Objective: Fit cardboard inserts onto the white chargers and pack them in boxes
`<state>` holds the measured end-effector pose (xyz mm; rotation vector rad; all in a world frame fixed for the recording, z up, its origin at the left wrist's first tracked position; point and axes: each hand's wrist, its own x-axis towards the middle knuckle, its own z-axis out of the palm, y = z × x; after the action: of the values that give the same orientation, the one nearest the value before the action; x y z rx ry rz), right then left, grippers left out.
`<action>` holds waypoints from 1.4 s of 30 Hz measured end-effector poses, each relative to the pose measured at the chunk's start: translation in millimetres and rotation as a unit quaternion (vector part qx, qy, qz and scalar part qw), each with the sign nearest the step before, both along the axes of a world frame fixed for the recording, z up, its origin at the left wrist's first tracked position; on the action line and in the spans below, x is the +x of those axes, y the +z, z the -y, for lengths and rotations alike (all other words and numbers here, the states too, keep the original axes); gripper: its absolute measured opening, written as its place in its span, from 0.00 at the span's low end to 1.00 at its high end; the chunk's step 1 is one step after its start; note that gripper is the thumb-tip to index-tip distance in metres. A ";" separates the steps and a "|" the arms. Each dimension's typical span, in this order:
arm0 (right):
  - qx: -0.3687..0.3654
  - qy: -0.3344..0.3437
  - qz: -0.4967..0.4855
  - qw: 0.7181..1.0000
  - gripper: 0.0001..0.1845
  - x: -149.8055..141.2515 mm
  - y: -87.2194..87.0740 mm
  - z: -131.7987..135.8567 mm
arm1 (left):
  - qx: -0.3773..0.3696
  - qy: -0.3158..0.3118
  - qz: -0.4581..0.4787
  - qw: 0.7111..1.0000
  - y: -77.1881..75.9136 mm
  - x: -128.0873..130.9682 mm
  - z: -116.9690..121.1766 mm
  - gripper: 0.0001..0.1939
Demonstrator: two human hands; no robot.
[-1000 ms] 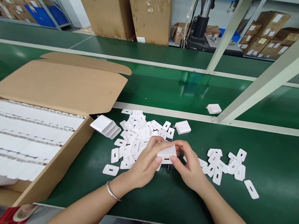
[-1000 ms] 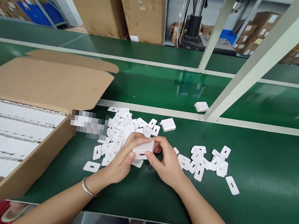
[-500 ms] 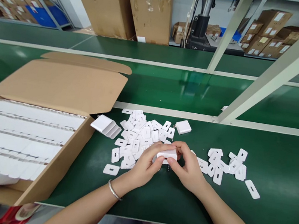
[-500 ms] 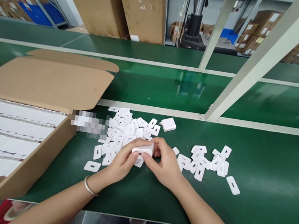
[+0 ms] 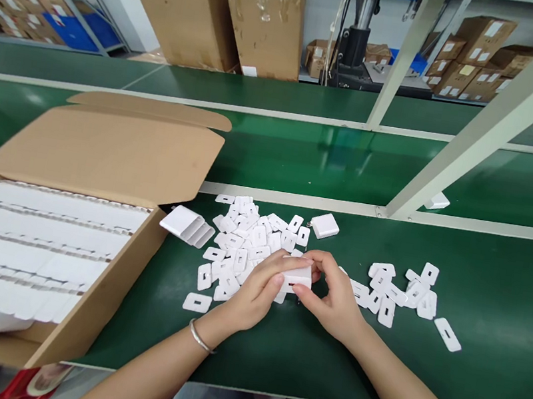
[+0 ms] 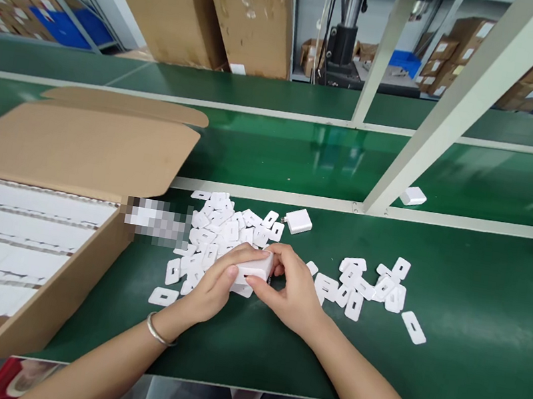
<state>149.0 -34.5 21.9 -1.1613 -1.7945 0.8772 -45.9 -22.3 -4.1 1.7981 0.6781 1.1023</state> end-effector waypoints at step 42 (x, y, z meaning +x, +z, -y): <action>0.024 0.039 0.000 0.999 0.15 7.5 4.2 -1.2 | 0.020 -0.022 -0.029 0.999 2.2 -3.6 -1.5 0.23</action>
<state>156.5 -33.3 26.1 -1.0674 -1.8607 0.8746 -49.4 -20.8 -1.9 1.8778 0.6519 1.0448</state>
